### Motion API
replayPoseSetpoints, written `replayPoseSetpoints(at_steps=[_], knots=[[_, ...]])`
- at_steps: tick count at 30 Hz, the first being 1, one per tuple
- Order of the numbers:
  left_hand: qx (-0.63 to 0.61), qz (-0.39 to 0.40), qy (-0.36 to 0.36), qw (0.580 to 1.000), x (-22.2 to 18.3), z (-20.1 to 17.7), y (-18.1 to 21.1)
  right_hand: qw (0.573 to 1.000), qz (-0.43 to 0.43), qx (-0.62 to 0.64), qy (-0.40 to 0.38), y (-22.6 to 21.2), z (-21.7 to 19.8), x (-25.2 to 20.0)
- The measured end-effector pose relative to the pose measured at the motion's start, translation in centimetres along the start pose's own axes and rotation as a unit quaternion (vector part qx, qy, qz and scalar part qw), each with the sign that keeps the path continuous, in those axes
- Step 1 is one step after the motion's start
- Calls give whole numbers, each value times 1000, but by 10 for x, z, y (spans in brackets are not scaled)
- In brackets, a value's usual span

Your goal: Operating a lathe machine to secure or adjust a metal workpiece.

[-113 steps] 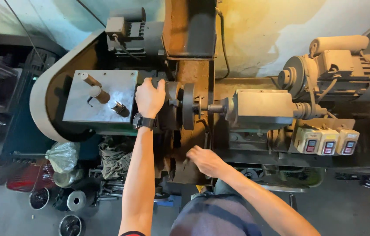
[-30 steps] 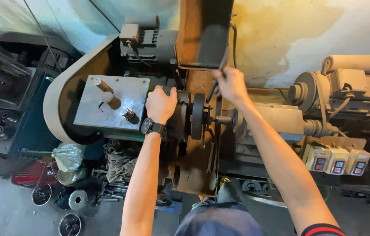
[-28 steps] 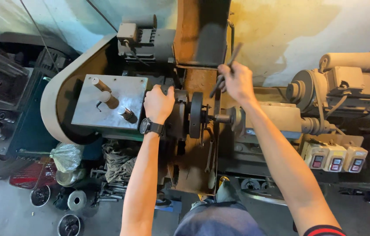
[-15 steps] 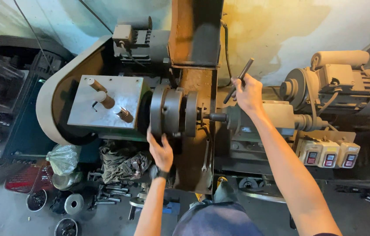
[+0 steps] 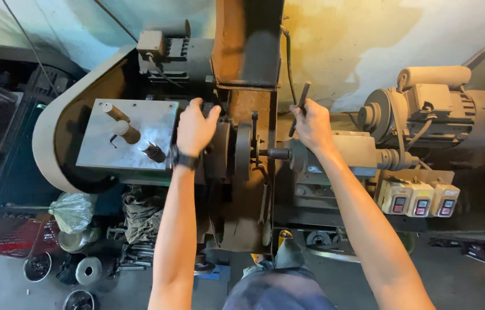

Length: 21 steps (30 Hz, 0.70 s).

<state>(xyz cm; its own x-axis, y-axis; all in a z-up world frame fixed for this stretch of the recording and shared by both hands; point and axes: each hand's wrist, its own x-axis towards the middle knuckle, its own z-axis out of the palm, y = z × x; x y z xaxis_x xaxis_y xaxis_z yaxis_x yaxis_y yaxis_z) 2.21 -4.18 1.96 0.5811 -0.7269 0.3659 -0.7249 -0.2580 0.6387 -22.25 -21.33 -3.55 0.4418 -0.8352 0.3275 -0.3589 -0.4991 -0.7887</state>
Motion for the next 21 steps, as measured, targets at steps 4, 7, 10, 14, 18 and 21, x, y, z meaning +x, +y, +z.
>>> replayPoseSetpoints(at_steps=[4, 7, 10, 14, 18, 21], knots=[[169, -174, -118, 963, -7, 9, -13, 999, -38, -35, 6, 0, 0, 3], [39, -64, 63, 995, -63, 6, -14, 998, -58, -30, 9, 6, 3, 1], [-77, -3, 170, 982, -107, 7, -14, 999, -44, -30, 6, -5, 0, 0], [-116, 21, 193, 974, -170, 35, -52, 999, 4, -40, -4, -10, 0, 1], [-130, -104, 150, 975, -192, 43, -57, 1000, 8, -21, -2, -7, 0, 3], [-99, -18, 158, 982, -143, 14, -19, 1000, 22, -15, -6, -11, -3, 4]])
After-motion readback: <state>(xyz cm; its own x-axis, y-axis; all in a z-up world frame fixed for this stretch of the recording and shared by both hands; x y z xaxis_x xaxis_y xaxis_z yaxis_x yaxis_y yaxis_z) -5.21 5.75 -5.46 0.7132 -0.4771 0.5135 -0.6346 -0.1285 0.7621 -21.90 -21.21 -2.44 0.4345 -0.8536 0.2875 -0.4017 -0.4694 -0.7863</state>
